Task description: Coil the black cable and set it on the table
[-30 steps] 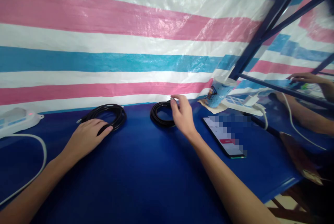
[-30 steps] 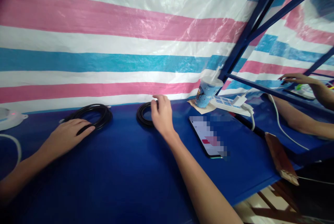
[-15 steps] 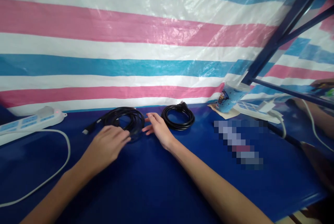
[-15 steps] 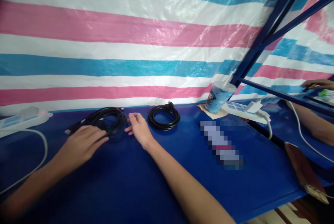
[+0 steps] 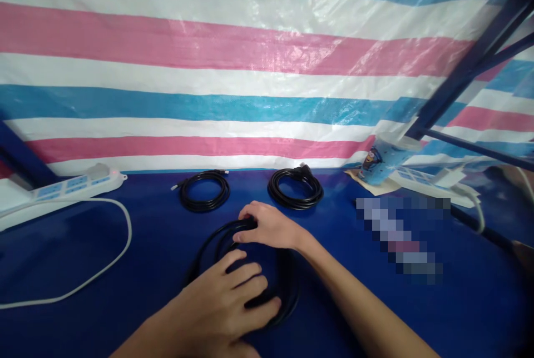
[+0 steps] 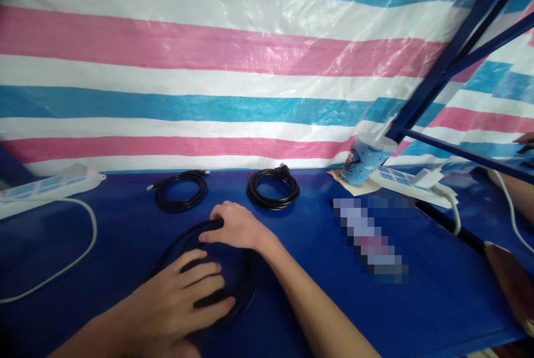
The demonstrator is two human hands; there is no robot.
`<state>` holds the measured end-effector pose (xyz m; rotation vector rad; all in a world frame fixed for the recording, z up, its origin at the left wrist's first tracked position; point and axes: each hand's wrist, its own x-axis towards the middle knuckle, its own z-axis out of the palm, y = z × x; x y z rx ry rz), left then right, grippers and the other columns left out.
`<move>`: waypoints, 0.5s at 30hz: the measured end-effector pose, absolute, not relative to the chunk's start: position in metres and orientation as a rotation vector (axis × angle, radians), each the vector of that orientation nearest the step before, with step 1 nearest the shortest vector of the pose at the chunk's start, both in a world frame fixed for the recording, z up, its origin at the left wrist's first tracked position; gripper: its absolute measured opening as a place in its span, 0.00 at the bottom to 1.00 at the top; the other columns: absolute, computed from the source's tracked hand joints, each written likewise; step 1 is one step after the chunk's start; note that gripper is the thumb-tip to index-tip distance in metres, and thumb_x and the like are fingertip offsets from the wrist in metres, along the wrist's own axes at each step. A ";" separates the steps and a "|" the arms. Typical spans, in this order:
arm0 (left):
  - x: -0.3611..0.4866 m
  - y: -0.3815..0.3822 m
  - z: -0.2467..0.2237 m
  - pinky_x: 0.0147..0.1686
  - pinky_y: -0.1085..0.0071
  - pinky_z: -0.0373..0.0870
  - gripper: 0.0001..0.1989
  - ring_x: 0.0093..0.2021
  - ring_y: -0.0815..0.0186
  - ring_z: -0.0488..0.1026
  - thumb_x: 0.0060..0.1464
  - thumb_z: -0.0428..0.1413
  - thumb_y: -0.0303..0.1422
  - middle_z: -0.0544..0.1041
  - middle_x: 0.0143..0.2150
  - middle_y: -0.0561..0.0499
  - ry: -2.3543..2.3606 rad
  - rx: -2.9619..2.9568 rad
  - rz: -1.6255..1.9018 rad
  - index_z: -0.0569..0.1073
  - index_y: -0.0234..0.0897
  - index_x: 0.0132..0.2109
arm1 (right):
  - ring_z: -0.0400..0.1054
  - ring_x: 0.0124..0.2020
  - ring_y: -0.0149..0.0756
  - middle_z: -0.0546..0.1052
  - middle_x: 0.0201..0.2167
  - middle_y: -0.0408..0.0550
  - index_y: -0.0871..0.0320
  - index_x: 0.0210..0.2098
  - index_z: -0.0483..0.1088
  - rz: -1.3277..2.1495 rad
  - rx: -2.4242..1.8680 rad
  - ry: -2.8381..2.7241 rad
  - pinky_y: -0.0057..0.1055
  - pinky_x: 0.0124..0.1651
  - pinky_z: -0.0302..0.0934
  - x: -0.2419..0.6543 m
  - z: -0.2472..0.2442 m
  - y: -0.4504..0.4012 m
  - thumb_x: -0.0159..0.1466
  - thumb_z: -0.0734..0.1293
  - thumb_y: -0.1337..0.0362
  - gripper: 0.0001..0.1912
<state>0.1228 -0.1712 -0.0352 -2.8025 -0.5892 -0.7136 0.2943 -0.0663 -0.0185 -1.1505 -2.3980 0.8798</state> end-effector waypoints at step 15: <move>-0.012 -0.263 -0.021 0.39 0.71 0.72 0.08 0.38 0.67 0.73 0.60 0.48 0.31 0.76 0.38 0.57 -1.812 -2.137 -0.931 0.67 0.49 0.45 | 0.67 0.39 0.39 0.73 0.38 0.50 0.58 0.39 0.71 0.629 -1.186 -2.497 0.37 0.44 0.60 0.285 -0.039 -0.058 0.63 0.58 0.66 0.11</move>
